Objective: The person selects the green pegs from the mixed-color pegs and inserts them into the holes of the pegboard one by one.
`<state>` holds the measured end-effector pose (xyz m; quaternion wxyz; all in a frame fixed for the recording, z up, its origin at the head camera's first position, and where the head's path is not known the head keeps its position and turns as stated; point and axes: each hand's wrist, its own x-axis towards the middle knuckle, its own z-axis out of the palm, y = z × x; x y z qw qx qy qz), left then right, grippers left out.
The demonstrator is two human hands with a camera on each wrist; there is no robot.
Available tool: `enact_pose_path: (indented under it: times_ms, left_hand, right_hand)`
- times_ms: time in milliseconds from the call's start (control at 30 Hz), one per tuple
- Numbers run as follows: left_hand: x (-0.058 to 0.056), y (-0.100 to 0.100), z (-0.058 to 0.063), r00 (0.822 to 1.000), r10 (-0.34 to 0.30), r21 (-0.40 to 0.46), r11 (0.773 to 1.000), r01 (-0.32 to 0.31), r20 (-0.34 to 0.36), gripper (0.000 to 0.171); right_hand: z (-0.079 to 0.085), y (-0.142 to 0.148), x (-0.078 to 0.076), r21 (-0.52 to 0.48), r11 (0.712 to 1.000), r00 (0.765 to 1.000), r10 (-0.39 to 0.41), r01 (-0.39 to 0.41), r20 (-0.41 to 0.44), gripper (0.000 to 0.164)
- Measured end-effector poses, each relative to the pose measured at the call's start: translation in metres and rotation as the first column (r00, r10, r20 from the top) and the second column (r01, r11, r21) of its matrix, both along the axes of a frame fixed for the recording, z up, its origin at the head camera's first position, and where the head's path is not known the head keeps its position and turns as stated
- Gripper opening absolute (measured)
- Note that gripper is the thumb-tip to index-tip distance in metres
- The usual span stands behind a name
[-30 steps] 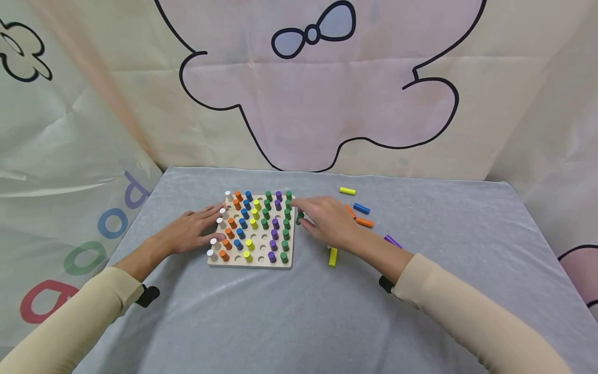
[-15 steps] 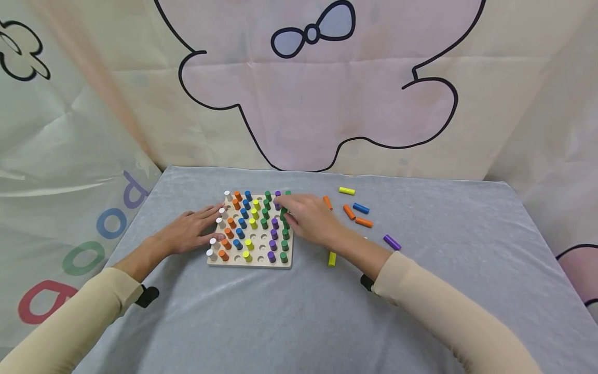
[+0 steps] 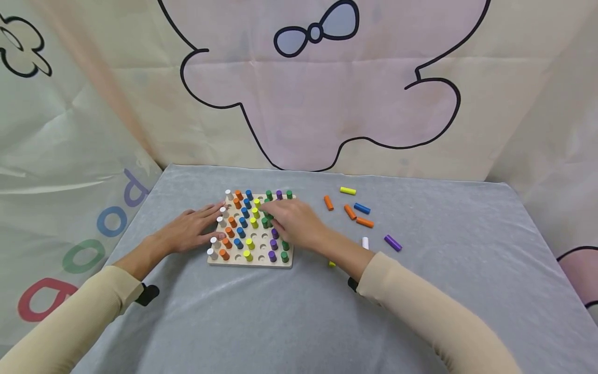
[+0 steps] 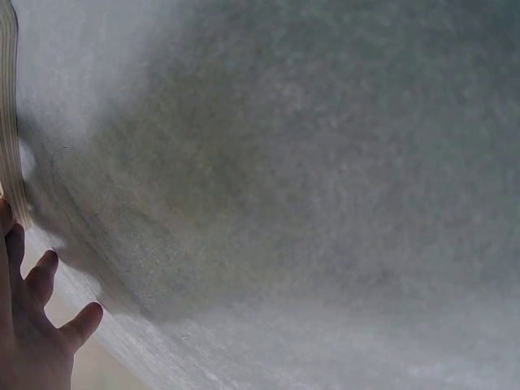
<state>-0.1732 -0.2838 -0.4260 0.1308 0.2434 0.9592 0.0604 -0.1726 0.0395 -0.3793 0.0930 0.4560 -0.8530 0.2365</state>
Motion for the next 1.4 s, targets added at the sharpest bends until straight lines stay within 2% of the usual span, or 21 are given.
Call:
enact_pose_path:
  times_ms: [267, 800, 1167, 1400]
  left_hand:
    - [-0.001, 0.0, 0.0, 1.0, -0.004, -0.004, 1.0, 0.004, 0.003, 0.084]
    - [-0.001, -0.001, -0.001, 1.0, 0.003, -0.006, 1.0, -0.003, 0.004, 0.086]
    - [-0.001, -0.001, -0.002, 1.0, -0.006, -0.004, 1.0, 0.006, -0.004, 0.084]
    - [-0.001, -0.001, -0.001, 1.0, -0.006, -0.007, 1.0, 0.006, -0.007, 0.083]
  right_hand:
    - [-0.007, -0.011, 0.001, 0.046, 0.999, 0.998, 0.011, -0.014, 0.057, 0.032]
    - [-0.015, -0.017, -0.001, 0.031, 1.0, 0.99, -0.008, 0.004, 0.14, 0.036]
    - [-0.017, -0.018, -0.003, 0.047, 0.999, 0.987, -0.022, 0.015, 0.159, 0.035]
    - [-0.016, -0.017, -0.004, 0.097, 0.995, 0.988, -0.023, 0.008, 0.153, 0.038]
